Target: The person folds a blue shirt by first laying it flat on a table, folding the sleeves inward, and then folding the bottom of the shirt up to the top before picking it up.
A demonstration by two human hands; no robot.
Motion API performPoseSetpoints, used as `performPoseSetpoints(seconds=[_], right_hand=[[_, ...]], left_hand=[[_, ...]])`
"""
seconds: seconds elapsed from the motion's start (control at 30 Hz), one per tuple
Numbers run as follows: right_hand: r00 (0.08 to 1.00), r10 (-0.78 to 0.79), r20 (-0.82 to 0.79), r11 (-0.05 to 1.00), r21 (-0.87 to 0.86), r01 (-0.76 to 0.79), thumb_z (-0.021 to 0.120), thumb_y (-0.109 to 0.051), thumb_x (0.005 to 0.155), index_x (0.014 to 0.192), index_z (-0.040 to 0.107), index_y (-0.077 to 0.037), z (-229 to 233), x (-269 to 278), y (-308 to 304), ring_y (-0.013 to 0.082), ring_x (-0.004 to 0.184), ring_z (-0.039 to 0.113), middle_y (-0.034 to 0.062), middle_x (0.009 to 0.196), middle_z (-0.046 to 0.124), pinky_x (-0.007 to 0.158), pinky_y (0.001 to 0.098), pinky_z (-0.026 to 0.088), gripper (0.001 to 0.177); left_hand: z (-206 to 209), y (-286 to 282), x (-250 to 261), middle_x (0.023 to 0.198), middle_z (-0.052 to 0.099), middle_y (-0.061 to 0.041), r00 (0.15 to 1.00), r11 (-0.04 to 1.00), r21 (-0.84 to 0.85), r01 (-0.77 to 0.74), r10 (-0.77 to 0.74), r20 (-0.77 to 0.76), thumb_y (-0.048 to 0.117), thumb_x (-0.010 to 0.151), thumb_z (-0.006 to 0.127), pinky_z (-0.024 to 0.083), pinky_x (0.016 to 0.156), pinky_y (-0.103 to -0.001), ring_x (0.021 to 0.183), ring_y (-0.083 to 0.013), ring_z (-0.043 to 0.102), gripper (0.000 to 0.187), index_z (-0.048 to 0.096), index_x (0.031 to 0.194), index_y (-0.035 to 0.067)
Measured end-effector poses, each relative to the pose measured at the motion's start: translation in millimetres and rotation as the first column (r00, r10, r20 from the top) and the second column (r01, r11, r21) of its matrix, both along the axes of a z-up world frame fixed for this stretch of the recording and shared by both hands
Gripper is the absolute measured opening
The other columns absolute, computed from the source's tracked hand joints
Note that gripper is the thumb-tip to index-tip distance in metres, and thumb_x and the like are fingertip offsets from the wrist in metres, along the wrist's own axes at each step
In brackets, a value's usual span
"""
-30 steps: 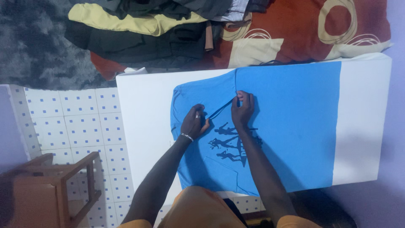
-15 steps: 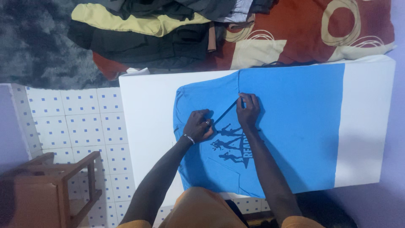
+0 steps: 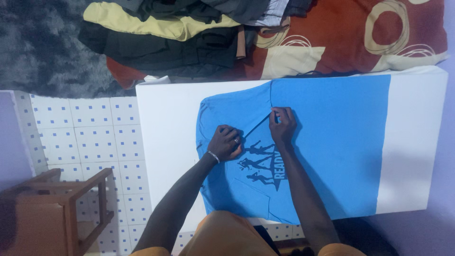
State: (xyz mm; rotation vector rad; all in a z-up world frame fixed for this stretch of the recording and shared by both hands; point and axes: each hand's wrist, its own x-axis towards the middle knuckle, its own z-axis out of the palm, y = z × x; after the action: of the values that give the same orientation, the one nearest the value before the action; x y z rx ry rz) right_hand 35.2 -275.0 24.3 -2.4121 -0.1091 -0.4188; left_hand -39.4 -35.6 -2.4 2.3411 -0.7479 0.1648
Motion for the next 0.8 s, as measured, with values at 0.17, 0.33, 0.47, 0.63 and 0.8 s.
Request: performPoseSetpoints(seconds=[0.17,0.33,0.47,0.63,0.8], right_hand=[[1.0,-0.003,-0.014,0.999,-0.036,0.002,0.076,0.002,0.086,0.1,0.07,-0.006,-0.7,0.7,-0.8,0.0244,0.085,0.068,0.0087,0.097,0.065,0.073,0.0379,0.055,0.017],[0.998,0.029,-0.061,0.995,-0.091,-0.035,0.075,0.002,0.085,0.1,0.07,-0.006,10.5,-2.1,-3.6,0.0288,0.092,0.067,0.0092,0.099,0.065,0.078,0.0406,0.054,0.018],[0.997,0.023,-0.072,0.994,-0.107,-0.03,0.076,0.002,0.087,0.101,0.071,-0.006,14.5,-1.4,-3.3,0.0302,0.094,0.067,0.0094,0.101,0.065,0.078,0.0411,0.054,0.017],[0.999,-0.013,-0.033,0.97,-0.243,0.004,0.067,0.004,0.088,0.111,0.071,-0.003,14.3,-7.5,4.7,0.0358,0.113,0.063,0.0153,0.12,0.062,0.096,0.0475,0.05,0.024],[0.963,0.257,-0.081,0.9,-0.343,-0.269,0.061,-0.005,0.097,0.141,0.059,-0.002,-1.0,-26.5,51.8,0.0397,0.145,0.045,0.0195,0.155,0.048,0.119,0.0534,0.037,0.045]], left_hand=[[1.9,1.4,-0.9,0.103,0.064,-0.01,0.999,0.999,0.029,0.026,-0.025,-0.033,0.03,0.086,0.07,0.042,0.105,-0.05,0.105,-0.0272,0.059,0.025,0.067,0.094,0.007],[0.8,-0.3,-0.7,0.102,0.064,-0.009,0.997,0.997,0.075,0.027,-0.022,-0.068,0.026,0.088,0.066,0.041,0.108,-0.048,0.106,-0.0248,0.059,0.038,0.068,0.119,0.006],[-2.3,-1.4,-2.3,0.104,0.063,-0.01,0.997,0.991,0.134,0.019,-0.009,-0.081,0.028,0.089,0.064,0.04,0.108,-0.048,0.108,-0.0267,0.057,0.048,0.066,0.131,0.006],[-5.4,-0.2,-3.0,0.123,0.06,-0.016,0.987,0.984,0.169,0.063,-0.037,-0.155,0.03,0.085,0.064,0.034,0.113,-0.051,0.121,-0.032,0.053,0.05,0.067,0.131,0.011],[2.8,-0.8,3.7,0.157,0.046,-0.021,0.988,0.985,0.153,0.08,-0.058,-0.141,0.028,0.078,0.061,0.019,0.128,-0.048,0.152,-0.0303,0.035,0.068,0.058,0.139,-0.003]])
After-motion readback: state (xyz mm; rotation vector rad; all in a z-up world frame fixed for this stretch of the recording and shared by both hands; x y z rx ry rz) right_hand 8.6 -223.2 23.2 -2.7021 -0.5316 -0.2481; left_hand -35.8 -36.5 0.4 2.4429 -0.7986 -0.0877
